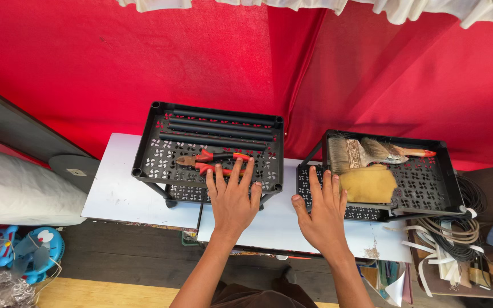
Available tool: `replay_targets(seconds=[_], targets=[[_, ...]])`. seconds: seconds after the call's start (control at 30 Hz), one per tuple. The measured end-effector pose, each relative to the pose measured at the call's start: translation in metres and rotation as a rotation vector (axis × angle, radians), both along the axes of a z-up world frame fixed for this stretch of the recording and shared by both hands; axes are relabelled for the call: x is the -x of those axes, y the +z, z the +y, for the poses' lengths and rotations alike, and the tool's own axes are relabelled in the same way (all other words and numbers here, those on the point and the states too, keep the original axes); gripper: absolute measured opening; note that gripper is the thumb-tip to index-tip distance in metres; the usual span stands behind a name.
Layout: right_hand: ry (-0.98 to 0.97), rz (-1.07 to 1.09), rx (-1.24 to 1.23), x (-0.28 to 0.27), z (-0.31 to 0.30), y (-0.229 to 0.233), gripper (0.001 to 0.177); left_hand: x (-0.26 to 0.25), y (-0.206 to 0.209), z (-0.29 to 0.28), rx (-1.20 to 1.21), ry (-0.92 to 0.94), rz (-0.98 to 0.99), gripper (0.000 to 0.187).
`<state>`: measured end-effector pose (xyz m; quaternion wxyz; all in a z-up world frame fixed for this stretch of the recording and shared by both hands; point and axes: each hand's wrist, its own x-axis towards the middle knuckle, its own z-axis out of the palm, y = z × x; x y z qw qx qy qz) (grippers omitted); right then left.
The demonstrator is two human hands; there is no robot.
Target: The person disassembles a black plastic storage shelf by removing rods and separating panels, then reassembles it by inserting rods and stacking panels on a white table. The person also moves brushes and a cloth aside during the process.
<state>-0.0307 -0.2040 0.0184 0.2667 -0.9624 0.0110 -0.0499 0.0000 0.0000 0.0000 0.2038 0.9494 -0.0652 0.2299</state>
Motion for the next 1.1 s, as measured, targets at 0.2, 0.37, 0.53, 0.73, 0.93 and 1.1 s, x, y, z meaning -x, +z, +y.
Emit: replay_targets(seconds=[0.2,0.37,0.53,0.73,0.93,1.1], targets=[[-0.001,-0.01,0.0,0.0,0.0,0.0,0.075,0.001,0.002,-0.001,0.006,0.01,0.031,0.047],[-0.003,-0.005,0.003,0.0,0.0,0.0,0.075,0.0,0.003,0.0,-0.004,0.007,0.01,0.05],[0.0,-0.01,0.001,-0.001,-0.001,0.0,0.075,0.0,0.002,-0.001,-0.003,0.005,0.011,0.05],[0.005,-0.005,0.0,0.0,0.002,0.003,0.075,-0.001,0.001,0.001,-0.003,-0.004,0.011,0.05],[0.017,-0.039,0.007,-0.003,-0.005,0.006,0.075,-0.002,-0.002,0.001,-0.019,-0.003,-0.044,0.052],[0.054,-0.048,0.004,-0.005,-0.024,0.012,0.077,-0.001,-0.002,-0.001,-0.013,0.013,-0.063,0.057]])
